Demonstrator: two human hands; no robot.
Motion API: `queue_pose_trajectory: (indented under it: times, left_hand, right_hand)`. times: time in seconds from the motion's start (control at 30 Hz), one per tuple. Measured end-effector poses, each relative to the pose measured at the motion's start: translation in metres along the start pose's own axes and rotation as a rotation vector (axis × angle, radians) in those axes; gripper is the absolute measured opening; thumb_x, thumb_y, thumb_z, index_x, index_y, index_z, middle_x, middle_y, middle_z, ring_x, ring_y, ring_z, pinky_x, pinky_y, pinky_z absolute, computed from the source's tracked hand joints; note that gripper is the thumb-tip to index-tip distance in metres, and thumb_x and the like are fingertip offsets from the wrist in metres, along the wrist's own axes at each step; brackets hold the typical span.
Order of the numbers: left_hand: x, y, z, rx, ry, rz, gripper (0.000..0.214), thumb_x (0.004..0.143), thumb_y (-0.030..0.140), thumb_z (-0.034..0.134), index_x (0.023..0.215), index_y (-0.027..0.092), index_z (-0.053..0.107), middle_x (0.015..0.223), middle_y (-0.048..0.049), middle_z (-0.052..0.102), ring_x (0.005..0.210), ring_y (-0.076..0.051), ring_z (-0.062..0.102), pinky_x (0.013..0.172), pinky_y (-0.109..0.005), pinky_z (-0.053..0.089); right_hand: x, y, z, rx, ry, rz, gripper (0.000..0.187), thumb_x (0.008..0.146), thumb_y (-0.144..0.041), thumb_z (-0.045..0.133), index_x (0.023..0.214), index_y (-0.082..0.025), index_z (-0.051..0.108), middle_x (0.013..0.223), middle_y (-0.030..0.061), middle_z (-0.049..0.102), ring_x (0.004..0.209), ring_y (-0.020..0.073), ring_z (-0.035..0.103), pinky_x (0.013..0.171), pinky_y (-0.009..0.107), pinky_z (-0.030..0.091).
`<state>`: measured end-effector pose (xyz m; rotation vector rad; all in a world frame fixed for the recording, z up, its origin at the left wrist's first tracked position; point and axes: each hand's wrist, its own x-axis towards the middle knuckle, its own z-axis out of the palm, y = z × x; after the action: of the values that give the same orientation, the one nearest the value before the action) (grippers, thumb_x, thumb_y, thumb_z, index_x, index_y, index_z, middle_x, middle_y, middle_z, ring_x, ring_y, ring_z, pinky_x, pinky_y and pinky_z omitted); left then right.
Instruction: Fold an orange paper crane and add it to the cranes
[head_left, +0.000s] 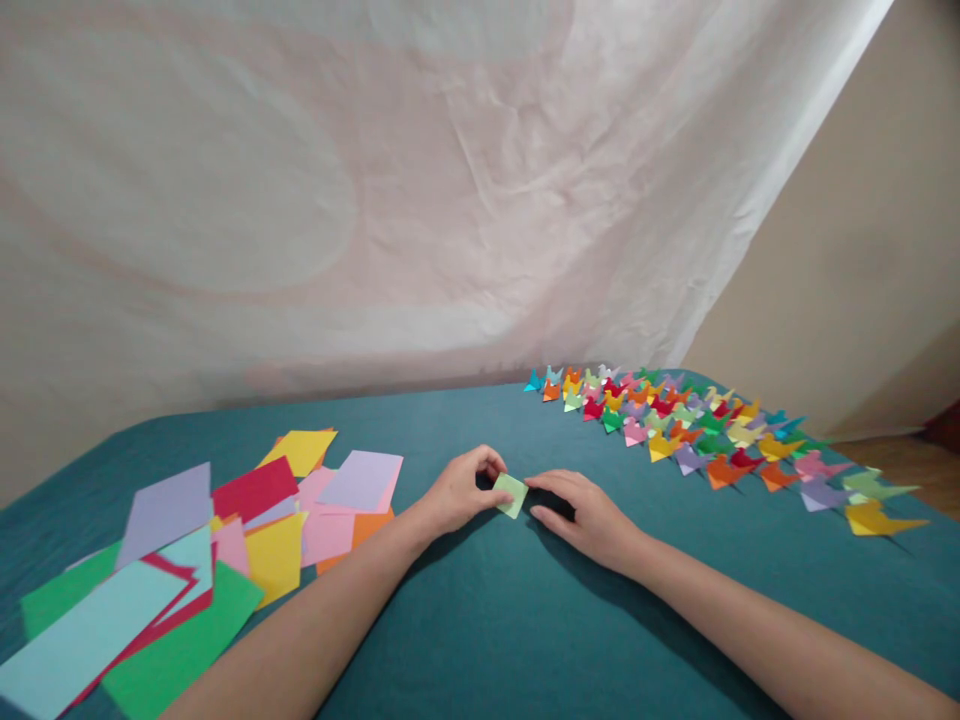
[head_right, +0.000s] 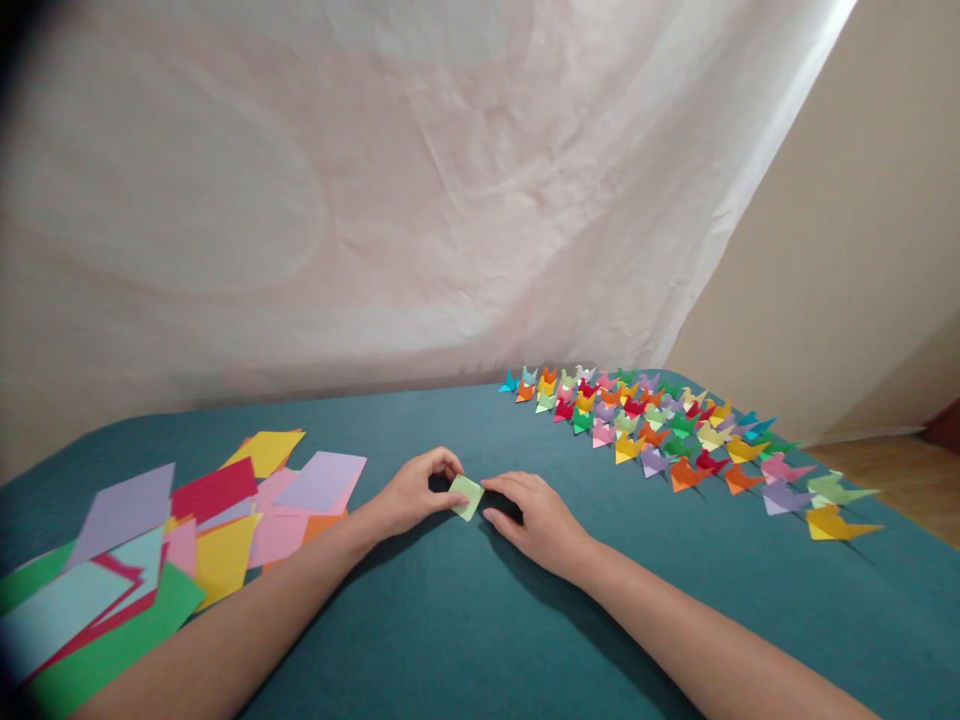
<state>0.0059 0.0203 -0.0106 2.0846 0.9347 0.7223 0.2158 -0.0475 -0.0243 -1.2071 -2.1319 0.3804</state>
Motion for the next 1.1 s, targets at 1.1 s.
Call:
queue_pose_trajectory:
  times: [1.1]
  left_hand:
    - [-0.009,0.024,0.015,-0.203,0.071,0.049,0.023,0.081,0.03,0.06,0.098,0.018,0.07,0.087,-0.0033,0.07,0.074,-0.015,0.059,0.067,-0.023,0.043]
  right_hand:
    - [-0.003,-0.019,-0.001,0.324,0.28,0.161,0.012,0.083,-0.028,0.053,0.09,-0.02,0.05,0.08,0.0025,0.059,0.074,0.0153,0.057,0.069,0.029,0.048]
